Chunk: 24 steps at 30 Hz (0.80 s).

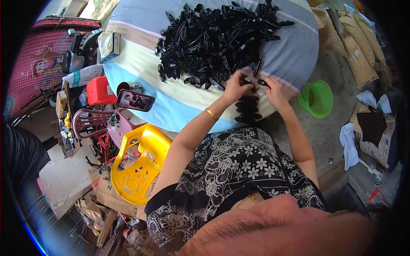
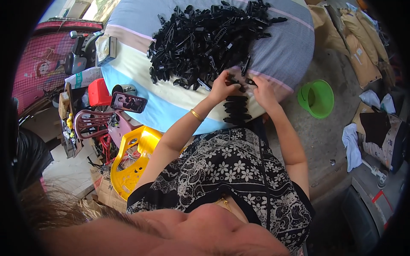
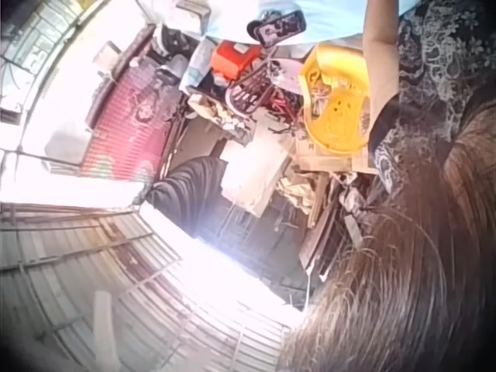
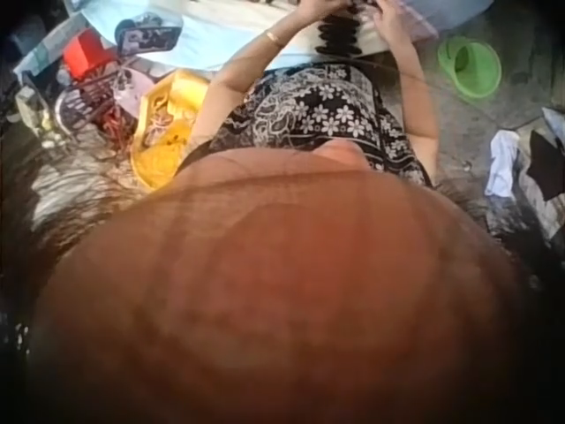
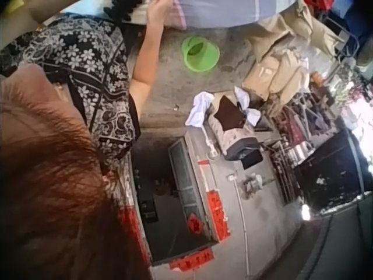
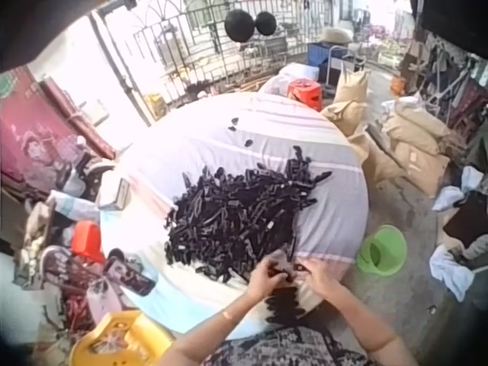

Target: Inspecting and packing black plastic components into a plastic bag.

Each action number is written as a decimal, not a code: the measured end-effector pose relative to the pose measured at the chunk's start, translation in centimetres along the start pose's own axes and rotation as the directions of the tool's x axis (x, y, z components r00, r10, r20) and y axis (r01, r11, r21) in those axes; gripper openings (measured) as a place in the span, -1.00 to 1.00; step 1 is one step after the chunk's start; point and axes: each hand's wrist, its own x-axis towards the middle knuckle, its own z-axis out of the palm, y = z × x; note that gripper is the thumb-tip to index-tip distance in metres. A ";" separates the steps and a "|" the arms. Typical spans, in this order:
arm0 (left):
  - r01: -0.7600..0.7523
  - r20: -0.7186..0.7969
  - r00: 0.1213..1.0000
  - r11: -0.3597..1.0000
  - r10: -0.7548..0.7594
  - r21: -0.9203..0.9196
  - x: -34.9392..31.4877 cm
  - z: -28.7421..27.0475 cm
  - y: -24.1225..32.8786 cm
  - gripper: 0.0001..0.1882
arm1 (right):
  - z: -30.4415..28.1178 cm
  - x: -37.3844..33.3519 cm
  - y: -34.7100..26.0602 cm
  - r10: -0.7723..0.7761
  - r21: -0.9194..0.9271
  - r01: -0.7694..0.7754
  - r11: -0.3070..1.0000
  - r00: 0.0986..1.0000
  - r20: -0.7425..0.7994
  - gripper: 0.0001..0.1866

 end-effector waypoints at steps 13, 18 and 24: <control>-0.296 0.084 0.917 0.521 0.390 0.800 -1.5 -0.3 0.1 -0.79 | -0.9 -1.1 -1.8 -0.256 -0.468 0.283 0.838 0.959 0.121 -0.86; -0.333 0.138 0.921 0.550 0.365 0.766 -1.0 -0.2 -0.3 -0.84 | 1.1 -0.2 -2.7 -0.350 -0.469 0.370 0.802 0.927 0.134 -0.94; -0.287 0.272 0.957 0.486 0.104 0.826 -1.1 -0.8 1.0 -0.83 | -0.7 1.7 -0.7 -0.088 -0.155 0.180 0.971 0.880 0.468 -0.86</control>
